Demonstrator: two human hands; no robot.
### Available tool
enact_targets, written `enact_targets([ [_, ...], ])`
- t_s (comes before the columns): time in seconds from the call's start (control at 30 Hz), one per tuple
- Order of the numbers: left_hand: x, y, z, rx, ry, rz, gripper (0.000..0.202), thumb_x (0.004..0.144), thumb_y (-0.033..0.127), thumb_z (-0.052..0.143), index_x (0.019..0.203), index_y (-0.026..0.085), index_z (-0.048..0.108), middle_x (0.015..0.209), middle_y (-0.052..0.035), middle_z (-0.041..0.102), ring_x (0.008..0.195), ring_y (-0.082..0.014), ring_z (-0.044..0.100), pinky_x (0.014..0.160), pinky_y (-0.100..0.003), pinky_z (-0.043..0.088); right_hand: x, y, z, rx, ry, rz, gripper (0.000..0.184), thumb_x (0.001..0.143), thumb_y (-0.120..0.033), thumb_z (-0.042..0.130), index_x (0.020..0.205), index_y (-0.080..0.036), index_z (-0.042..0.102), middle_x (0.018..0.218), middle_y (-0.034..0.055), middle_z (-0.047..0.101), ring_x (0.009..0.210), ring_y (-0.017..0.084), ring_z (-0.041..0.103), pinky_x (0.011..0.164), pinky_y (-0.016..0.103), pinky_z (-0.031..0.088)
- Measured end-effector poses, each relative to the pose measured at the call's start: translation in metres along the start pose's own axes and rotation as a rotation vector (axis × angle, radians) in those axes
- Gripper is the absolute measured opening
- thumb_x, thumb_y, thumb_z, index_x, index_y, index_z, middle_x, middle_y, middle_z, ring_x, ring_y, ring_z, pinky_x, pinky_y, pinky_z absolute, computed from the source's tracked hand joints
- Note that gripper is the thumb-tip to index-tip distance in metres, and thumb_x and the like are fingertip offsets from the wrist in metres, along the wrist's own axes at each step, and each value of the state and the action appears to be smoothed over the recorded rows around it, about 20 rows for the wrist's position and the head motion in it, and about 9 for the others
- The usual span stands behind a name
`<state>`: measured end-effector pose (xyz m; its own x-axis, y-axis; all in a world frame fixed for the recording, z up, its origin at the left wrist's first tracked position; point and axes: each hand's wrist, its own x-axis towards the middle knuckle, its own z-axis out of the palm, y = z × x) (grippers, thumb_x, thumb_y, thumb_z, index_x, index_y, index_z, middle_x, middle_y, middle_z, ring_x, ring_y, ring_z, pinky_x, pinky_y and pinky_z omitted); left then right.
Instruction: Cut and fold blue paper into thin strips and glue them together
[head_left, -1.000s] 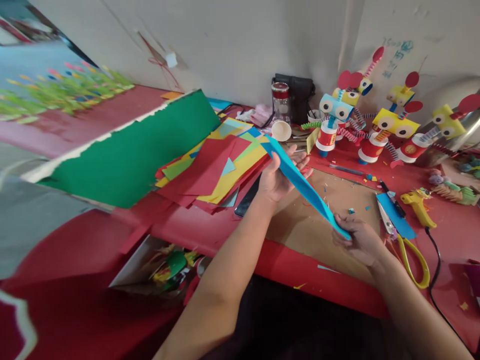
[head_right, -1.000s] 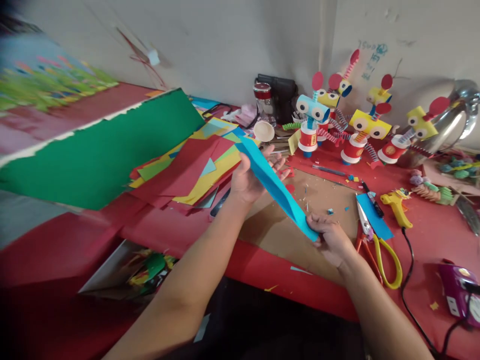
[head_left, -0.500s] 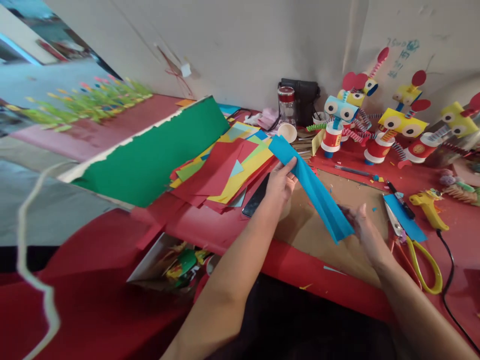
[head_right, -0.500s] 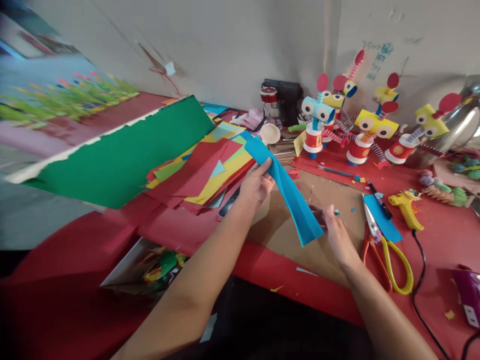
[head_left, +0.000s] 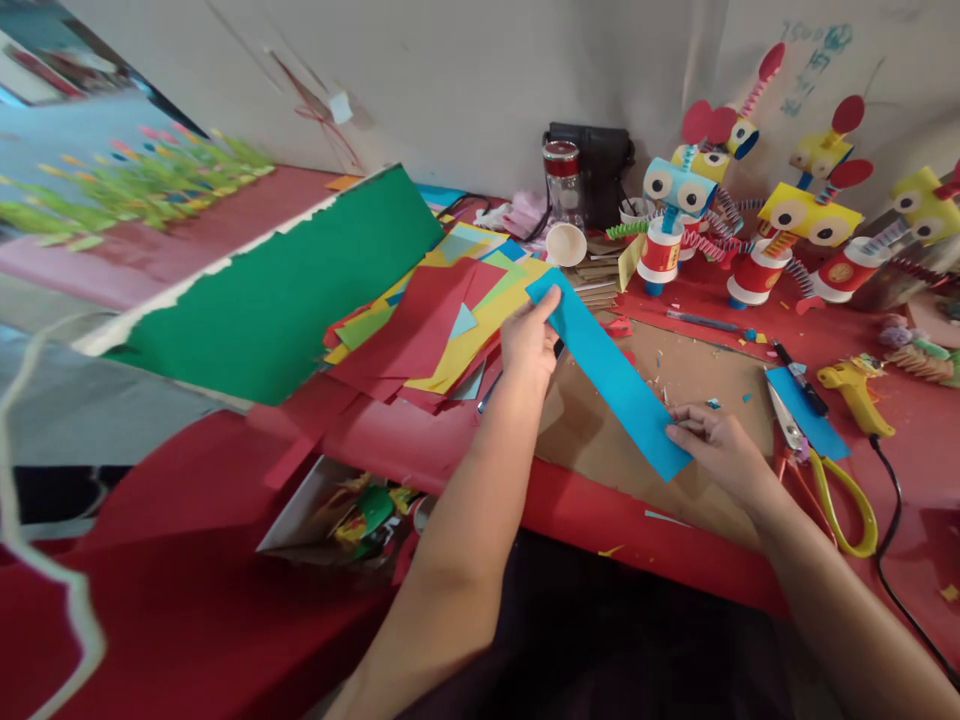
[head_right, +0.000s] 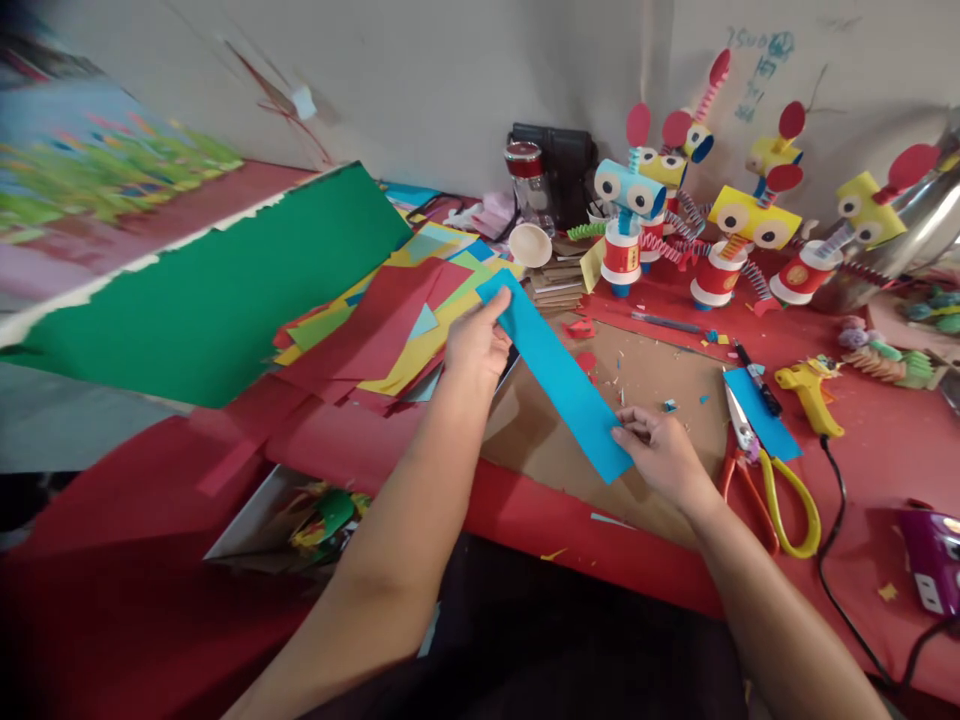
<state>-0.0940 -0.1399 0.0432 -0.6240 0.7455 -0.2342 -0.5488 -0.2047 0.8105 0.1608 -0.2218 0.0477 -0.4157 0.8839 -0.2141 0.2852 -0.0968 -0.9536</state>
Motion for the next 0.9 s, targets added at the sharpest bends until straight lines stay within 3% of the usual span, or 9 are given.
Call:
enact_targets([
  [0.07, 0.009, 0.003, -0.005, -0.006, -0.001, 0.0, 0.03, 0.06, 0.032, 0.092, 0.076, 0.021, 0.068, 0.077, -0.001, 0.076, 0.077, -0.0173, 0.073, 0.066, -0.024, 0.058, -0.001, 0.0, 0.0, 0.011, 0.02, -0.017, 0.027, 0.073, -0.048, 0.065, 0.081, -0.022, 0.069, 0.069, 0.0014, 0.072, 0.065, 0.018, 0.063, 0.062, 0.03, 0.048],
  [0.17, 0.005, 0.008, -0.005, -0.017, -0.121, -0.071, 0.034, 0.068, 0.044, 0.087, 0.088, 0.023, 0.069, 0.088, -0.0034, 0.077, 0.096, -0.0211, 0.073, 0.08, -0.028, 0.06, -0.004, -0.004, 0.002, -0.028, 0.164, -0.071, 0.027, 0.077, -0.044, 0.062, 0.087, -0.022, 0.074, 0.076, 0.0037, 0.075, 0.068, 0.02, 0.066, 0.063, 0.032, 0.05],
  [0.33, -0.05, 0.005, 0.012, 0.024, -0.51, -0.374, 0.046, 0.075, 0.038, 0.081, 0.118, 0.029, 0.065, 0.108, -0.0062, 0.074, 0.115, -0.0277, 0.067, 0.092, -0.042, 0.057, -0.013, -0.008, 0.008, -0.491, 0.563, -0.451, 0.025, 0.09, -0.027, 0.055, 0.096, -0.028, 0.08, 0.094, 0.0073, 0.077, 0.083, 0.022, 0.067, 0.077, 0.037, 0.053],
  [0.4, -0.073, -0.003, 0.018, 0.031, -0.598, -0.446, 0.061, 0.076, 0.026, 0.078, 0.132, 0.033, 0.057, 0.108, -0.0048, 0.074, 0.114, -0.0284, 0.068, 0.097, -0.05, 0.055, -0.015, -0.007, 0.012, -0.686, 0.566, -0.573, 0.027, 0.091, -0.023, 0.055, 0.096, -0.03, 0.081, 0.097, 0.0082, 0.076, 0.082, 0.023, 0.065, 0.076, 0.039, 0.052],
  [0.5, -0.09, -0.012, 0.022, 0.03, -0.616, -0.457, 0.072, 0.075, 0.011, 0.07, 0.141, 0.031, 0.05, 0.109, -0.0043, 0.074, 0.111, -0.0264, 0.07, 0.104, -0.055, 0.05, -0.017, -0.006, 0.017, -0.782, 0.491, -0.657, 0.022, 0.091, -0.028, 0.06, 0.1, -0.028, 0.08, 0.107, 0.0105, 0.074, 0.089, 0.026, 0.064, 0.08, 0.042, 0.051],
  [0.57, -0.091, -0.015, 0.022, 0.04, -0.624, -0.463, 0.065, 0.076, 0.008, 0.066, 0.137, 0.026, 0.055, 0.111, -0.0056, 0.075, 0.112, -0.0249, 0.07, 0.108, -0.052, 0.048, -0.016, -0.007, 0.018, -0.681, 0.502, -0.631, 0.027, 0.092, -0.036, 0.06, 0.11, -0.024, 0.076, 0.115, 0.0127, 0.071, 0.1, 0.028, 0.063, 0.089, 0.046, 0.049],
  [0.67, -0.084, -0.013, 0.022, 0.048, -0.649, -0.461, 0.044, 0.08, 0.009, 0.063, 0.123, 0.02, 0.065, 0.112, -0.0075, 0.075, 0.117, -0.0252, 0.067, 0.111, -0.047, 0.048, -0.013, -0.008, 0.015, -0.398, 0.53, -0.43, 0.037, 0.093, -0.043, 0.056, 0.121, -0.022, 0.068, 0.115, 0.0122, 0.071, 0.104, 0.027, 0.063, 0.091, 0.044, 0.05],
  [0.8, -0.081, -0.01, 0.022, 0.066, -0.643, -0.436, 0.028, 0.08, 0.01, 0.066, 0.106, 0.019, 0.07, 0.112, -0.0073, 0.076, 0.121, -0.0258, 0.065, 0.113, -0.044, 0.047, -0.005, -0.006, 0.011, -0.052, 0.229, -0.12, 0.038, 0.09, -0.055, 0.053, 0.086, -0.02, 0.07, 0.074, 0.0039, 0.068, 0.068, 0.018, 0.06, 0.063, 0.03, 0.047],
  [0.9, -0.08, -0.009, 0.022, 0.072, -0.608, -0.378, 0.024, 0.078, 0.011, 0.069, 0.101, 0.02, 0.071, 0.113, -0.0061, 0.076, 0.119, -0.0237, 0.067, 0.112, -0.041, 0.047, -0.003, -0.007, 0.012, 0.073, 0.116, -0.084, 0.041, 0.086, -0.058, 0.056, 0.076, -0.02, 0.067, 0.066, 0.0003, 0.063, 0.061, 0.014, 0.055, 0.058, 0.027, 0.043],
])
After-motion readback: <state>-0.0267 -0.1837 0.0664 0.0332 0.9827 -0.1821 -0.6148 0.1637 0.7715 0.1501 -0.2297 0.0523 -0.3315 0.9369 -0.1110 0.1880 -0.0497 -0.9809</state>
